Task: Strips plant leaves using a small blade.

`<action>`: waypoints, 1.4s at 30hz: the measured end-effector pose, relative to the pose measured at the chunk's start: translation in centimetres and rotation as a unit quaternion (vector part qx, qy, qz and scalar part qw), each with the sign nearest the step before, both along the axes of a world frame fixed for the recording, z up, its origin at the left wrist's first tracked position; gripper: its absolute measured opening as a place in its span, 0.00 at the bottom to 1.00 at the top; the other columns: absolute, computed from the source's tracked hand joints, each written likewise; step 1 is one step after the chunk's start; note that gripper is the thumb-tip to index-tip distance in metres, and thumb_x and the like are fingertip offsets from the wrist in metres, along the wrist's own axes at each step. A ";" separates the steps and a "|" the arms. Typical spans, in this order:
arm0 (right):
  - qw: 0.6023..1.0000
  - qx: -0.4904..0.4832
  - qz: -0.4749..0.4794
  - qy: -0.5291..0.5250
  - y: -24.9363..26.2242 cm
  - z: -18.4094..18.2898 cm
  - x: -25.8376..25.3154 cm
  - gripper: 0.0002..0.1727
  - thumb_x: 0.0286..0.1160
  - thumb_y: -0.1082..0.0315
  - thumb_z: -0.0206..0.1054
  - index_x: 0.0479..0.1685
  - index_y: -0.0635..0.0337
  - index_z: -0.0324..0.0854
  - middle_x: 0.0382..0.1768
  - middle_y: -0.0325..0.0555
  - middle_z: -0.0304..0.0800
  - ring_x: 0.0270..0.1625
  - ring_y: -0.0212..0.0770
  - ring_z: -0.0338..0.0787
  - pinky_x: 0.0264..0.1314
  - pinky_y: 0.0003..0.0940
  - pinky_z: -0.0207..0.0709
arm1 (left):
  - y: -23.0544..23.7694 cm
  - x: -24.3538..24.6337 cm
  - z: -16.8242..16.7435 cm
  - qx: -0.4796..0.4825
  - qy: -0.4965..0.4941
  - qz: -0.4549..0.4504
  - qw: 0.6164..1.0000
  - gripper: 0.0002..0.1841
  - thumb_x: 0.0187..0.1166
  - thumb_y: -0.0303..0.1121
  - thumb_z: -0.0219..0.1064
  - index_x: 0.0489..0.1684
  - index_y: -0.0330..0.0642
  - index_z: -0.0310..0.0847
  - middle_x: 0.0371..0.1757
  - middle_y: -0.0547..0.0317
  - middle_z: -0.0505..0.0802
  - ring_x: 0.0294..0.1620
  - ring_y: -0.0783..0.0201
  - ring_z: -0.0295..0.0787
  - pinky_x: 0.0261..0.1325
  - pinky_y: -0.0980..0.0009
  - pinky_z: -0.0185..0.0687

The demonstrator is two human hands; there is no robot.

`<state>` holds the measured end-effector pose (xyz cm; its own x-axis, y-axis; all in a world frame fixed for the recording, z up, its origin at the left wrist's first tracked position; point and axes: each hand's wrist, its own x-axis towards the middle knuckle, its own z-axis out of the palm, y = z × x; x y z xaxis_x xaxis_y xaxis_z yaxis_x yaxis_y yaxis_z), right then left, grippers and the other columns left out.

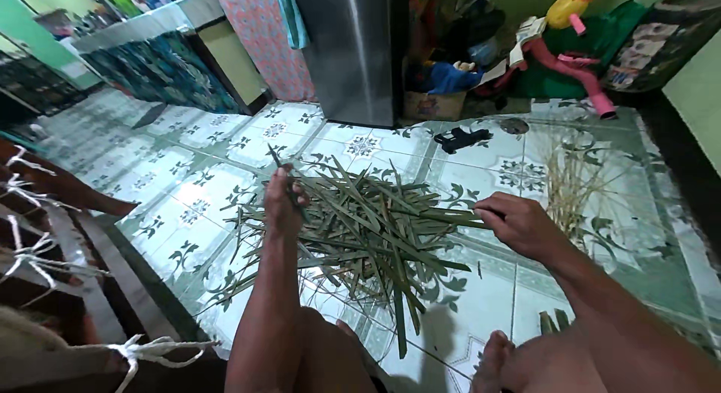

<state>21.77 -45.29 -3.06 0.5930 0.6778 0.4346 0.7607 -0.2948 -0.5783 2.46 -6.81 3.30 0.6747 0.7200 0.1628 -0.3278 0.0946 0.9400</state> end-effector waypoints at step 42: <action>0.990 -0.040 0.108 0.083 -1.4 -0.6 0.7 0.16 0.81 0.64 0.59 0.48 0.57 0.93 0.37 0.42 0.88 0.37 0.33 0.85 0.42 0.32 0.80 | -2.4 1.4 0.0 0.041 0.078 -0.115 0.989 0.18 0.92 0.45 0.50 0.61 0.45 0.81 0.17 0.72 0.75 0.10 0.78 0.68 0.15 0.81 0.71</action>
<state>22.44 -46.73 -3.65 0.4890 0.8253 0.2826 0.7074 -0.1856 -0.6820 3.83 -9.24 3.32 0.8402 0.5338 0.0955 -0.1568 0.0707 0.9851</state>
